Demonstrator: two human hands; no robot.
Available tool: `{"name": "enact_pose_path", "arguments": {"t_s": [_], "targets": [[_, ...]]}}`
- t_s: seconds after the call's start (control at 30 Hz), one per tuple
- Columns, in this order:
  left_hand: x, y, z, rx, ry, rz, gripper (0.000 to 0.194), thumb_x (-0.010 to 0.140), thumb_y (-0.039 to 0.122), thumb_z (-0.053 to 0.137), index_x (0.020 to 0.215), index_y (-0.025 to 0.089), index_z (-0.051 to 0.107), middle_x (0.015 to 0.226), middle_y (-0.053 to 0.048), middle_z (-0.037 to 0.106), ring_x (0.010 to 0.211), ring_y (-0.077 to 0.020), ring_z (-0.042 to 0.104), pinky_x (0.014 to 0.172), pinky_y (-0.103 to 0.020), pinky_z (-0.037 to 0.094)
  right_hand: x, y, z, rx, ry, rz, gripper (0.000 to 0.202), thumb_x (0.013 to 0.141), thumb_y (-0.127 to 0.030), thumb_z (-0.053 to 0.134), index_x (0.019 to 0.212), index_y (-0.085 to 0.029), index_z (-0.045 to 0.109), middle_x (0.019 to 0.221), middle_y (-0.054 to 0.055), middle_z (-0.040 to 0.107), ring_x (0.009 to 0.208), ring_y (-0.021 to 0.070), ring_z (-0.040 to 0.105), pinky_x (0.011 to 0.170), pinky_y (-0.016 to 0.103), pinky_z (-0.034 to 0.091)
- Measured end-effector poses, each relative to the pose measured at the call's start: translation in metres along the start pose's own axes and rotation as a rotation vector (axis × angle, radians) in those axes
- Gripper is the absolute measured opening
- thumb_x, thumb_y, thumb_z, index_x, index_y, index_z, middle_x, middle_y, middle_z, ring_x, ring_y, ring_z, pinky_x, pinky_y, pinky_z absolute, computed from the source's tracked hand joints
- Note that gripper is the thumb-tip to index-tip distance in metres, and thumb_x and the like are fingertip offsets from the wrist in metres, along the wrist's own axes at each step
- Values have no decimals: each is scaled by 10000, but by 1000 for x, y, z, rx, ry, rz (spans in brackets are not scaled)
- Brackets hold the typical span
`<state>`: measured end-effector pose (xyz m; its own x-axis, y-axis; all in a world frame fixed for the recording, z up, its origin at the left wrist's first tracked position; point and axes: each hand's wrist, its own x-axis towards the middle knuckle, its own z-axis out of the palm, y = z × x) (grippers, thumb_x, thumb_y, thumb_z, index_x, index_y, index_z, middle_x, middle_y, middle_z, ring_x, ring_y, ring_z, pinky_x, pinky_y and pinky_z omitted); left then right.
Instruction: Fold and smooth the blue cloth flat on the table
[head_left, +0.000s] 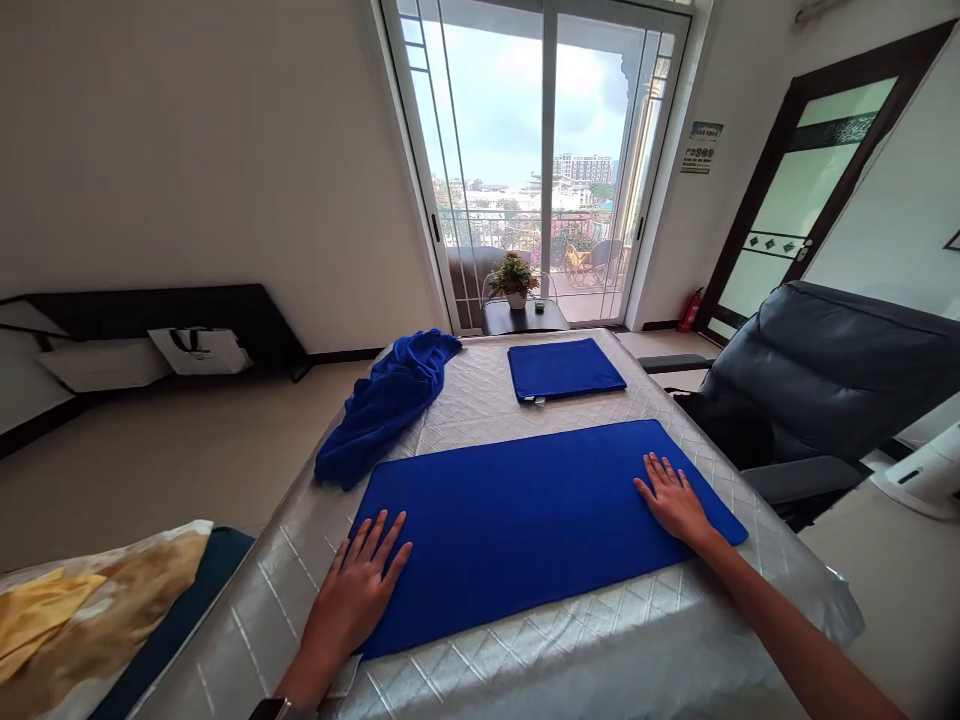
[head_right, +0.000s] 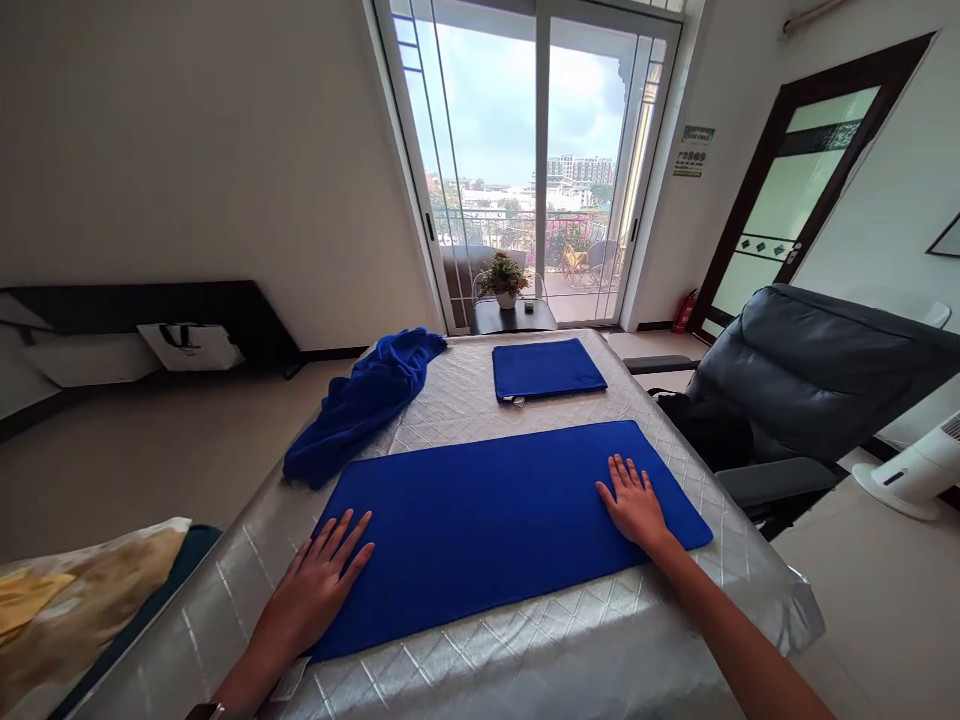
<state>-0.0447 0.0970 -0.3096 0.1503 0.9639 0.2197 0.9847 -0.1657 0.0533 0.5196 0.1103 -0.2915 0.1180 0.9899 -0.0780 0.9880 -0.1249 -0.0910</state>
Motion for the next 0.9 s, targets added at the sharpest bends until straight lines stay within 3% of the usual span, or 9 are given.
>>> {"name": "enact_pose_path", "arguments": {"t_s": [0.13,0.23,0.5,0.67,0.8,0.9], "targets": [[0,0,-4,17,-21,6,655,994,561,281,1568,268,398,1668,-43,330,1552,-274,257,1235,-530,255,6,53,6,-15,33,125,790,1006,-620,110,1652,-167,141,1712,5,117,1577,224,84,1277,457,94],[0,-1,-4,19,-36,2,661,992,549,269,1573,259,387,1672,-53,321,1554,-274,250,1230,-536,268,7,70,11,-1,50,144,805,997,-628,112,1651,-160,155,1711,10,132,1577,223,90,1278,451,100],[9,-16,3,-53,-89,-12,679,996,556,259,1592,242,340,1660,-93,345,1556,-297,234,1214,-581,284,6,68,13,16,78,140,798,998,-619,110,1648,-163,183,1708,15,149,1575,208,102,1278,442,88],[19,-31,-2,-185,-139,-183,733,1015,566,149,1602,154,301,1664,-167,307,1547,-320,237,1193,-583,327,6,70,14,22,87,133,804,991,-623,106,1648,-166,186,1709,10,155,1576,216,97,1278,444,85],[34,-44,-8,-159,-82,-235,773,1010,591,160,1585,107,342,1644,-199,337,1535,-329,273,1194,-530,344,7,74,22,23,105,131,819,978,-630,119,1648,-162,182,1709,12,160,1576,219,95,1278,450,88],[55,-44,-12,-111,-17,-149,739,1015,585,217,1540,111,433,1588,-203,439,1494,-355,368,1164,-553,381,9,78,27,14,112,130,819,968,-624,140,1648,-168,186,1710,13,156,1575,222,101,1276,463,101]]}}
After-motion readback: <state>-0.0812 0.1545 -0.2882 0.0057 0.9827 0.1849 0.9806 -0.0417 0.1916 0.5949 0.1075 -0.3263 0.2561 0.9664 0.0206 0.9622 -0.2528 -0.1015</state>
